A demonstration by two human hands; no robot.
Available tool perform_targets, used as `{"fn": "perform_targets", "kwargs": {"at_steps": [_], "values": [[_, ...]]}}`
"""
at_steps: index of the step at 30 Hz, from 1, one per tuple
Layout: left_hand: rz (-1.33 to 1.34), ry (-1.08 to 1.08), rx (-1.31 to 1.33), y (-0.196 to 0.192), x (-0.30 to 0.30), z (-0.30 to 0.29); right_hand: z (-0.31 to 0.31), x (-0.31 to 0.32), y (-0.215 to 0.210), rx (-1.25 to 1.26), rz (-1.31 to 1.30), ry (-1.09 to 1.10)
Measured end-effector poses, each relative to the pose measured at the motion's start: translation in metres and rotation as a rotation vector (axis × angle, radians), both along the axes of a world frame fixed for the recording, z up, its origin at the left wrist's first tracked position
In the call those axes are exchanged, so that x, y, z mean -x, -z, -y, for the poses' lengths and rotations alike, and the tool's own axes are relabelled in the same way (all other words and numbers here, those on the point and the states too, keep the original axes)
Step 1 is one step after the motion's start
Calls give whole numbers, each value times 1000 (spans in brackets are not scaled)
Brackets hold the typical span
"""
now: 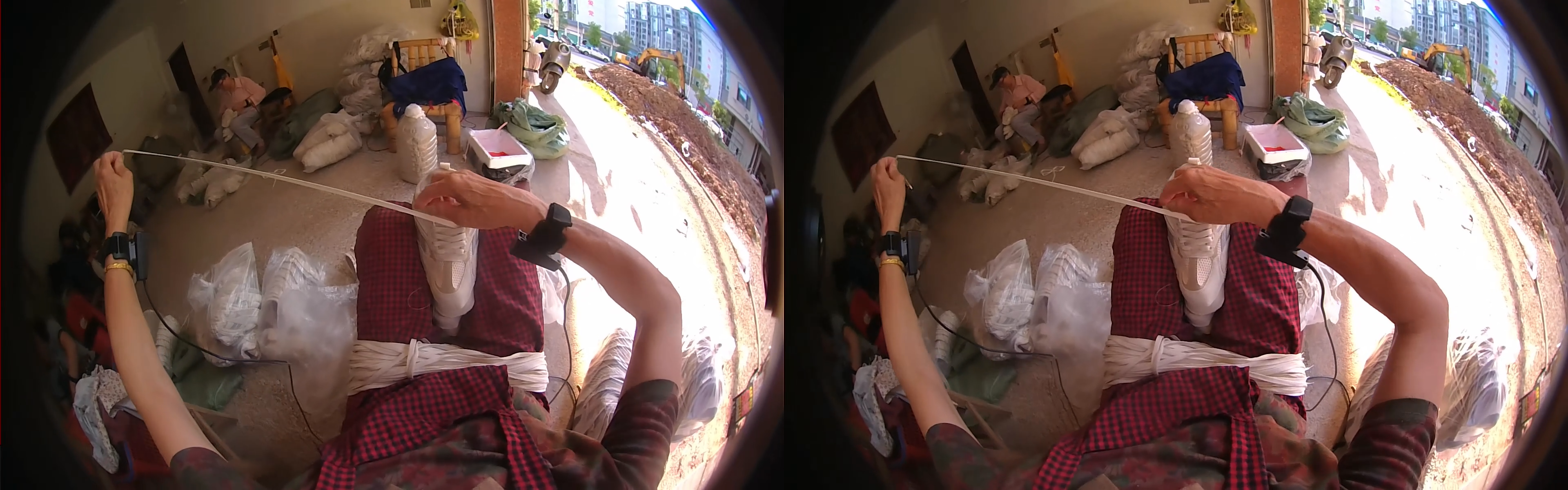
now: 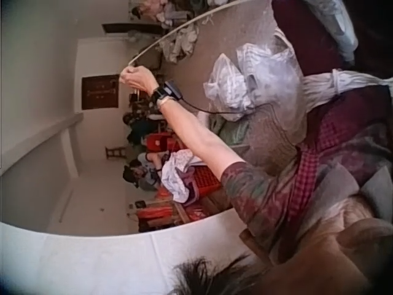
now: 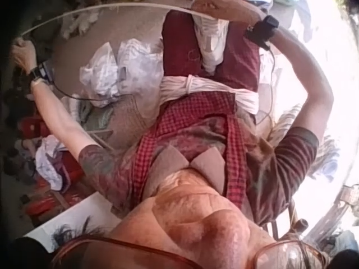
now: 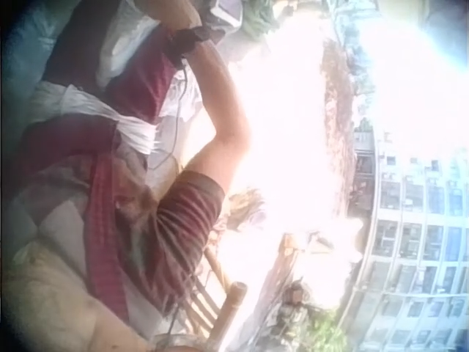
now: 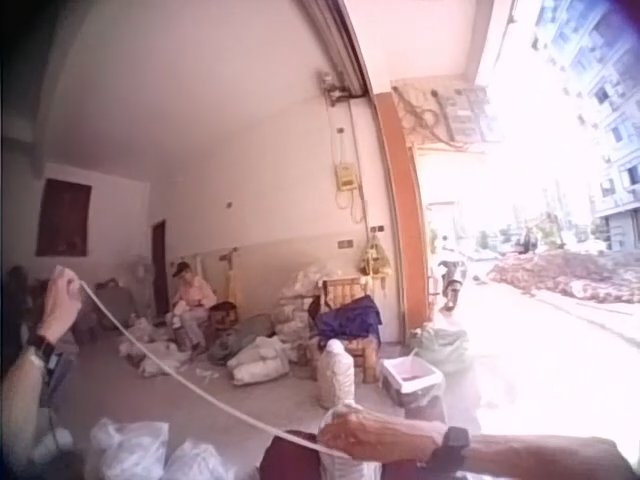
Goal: Lacing shoestrings into pairs of white sneakers in a workshop environment.
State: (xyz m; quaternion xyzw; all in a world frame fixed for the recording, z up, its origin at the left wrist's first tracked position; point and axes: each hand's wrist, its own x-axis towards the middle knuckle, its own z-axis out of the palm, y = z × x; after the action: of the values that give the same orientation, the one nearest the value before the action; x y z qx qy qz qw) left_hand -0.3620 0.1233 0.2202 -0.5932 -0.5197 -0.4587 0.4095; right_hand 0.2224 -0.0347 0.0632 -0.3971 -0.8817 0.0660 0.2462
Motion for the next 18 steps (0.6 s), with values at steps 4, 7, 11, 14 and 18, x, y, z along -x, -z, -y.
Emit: {"fn": "perform_targets", "kwargs": {"at_steps": [4,7,11,14,18], "values": [[-64,30,-110,-50,11,24,-5,17,-35,245,68,-79],[-66,20,-116,-57,-29,32,17,22,-56,471,-203,-93],[253,534,381,-24,-122,67,59,15,-105,358,-675,-280],[12,854,475,31,-220,74,88,-43,-133,181,-1022,-569],[-213,1185,698,110,-336,101,127,-132,-138,99,-1200,-451]]}}
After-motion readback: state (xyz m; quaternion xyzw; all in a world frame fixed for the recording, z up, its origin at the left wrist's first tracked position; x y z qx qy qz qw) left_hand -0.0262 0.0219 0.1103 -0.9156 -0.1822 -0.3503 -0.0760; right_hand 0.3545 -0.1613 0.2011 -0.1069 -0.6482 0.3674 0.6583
